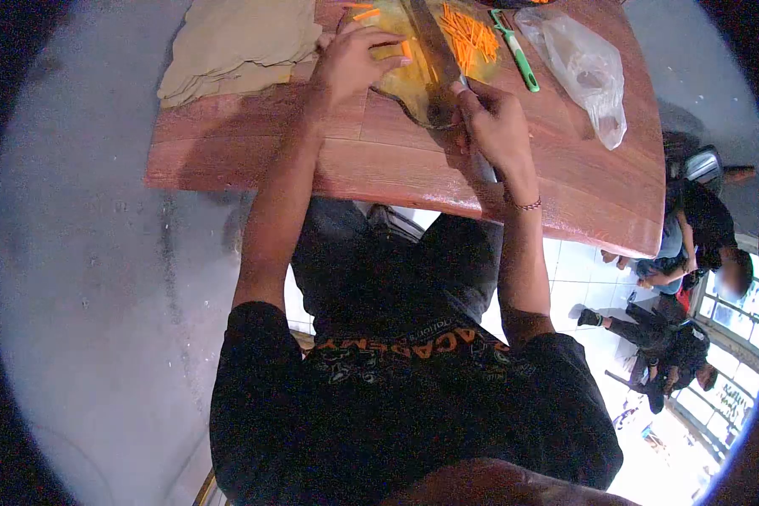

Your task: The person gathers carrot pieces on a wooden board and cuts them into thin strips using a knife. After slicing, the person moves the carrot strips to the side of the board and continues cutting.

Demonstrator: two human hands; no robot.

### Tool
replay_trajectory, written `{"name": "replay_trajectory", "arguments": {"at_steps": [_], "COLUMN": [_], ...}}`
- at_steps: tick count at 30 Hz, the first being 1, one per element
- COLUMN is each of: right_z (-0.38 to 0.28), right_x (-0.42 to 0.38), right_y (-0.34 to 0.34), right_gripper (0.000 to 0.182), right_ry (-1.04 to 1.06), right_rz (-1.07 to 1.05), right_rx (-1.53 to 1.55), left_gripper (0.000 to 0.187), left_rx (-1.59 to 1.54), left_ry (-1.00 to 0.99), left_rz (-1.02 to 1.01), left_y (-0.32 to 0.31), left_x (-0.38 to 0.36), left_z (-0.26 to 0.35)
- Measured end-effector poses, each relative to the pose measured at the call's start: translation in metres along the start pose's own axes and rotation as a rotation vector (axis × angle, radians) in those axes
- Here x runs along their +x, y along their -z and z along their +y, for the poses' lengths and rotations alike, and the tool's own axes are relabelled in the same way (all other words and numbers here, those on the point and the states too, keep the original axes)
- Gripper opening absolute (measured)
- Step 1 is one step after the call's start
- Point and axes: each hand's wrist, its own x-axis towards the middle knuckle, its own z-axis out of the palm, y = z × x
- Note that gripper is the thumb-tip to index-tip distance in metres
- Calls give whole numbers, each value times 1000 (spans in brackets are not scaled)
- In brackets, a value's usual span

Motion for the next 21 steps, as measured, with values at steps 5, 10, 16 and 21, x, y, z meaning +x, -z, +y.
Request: {"name": "replay_trajectory", "arguments": {"at_steps": [5,10,16,21], "right_z": [15,13,8,14], "right_x": [5,3,-3,-3], "right_y": [-1,-9,-17,-23], "right_gripper": [34,34,35,34], "right_ry": [84,107,93,105], "right_rz": [58,79,93,114], "right_rx": [-183,-284,-327,-316], "left_gripper": [41,33,19,21], "left_rx": [2,-45,145,306], "left_ry": [4,-68,-156,-216], "left_rz": [21,17,44,59], "left_y": [0,-9,4,6], "left_x": [4,-1,-7,-7], "left_z": [11,-4,17,22]}}
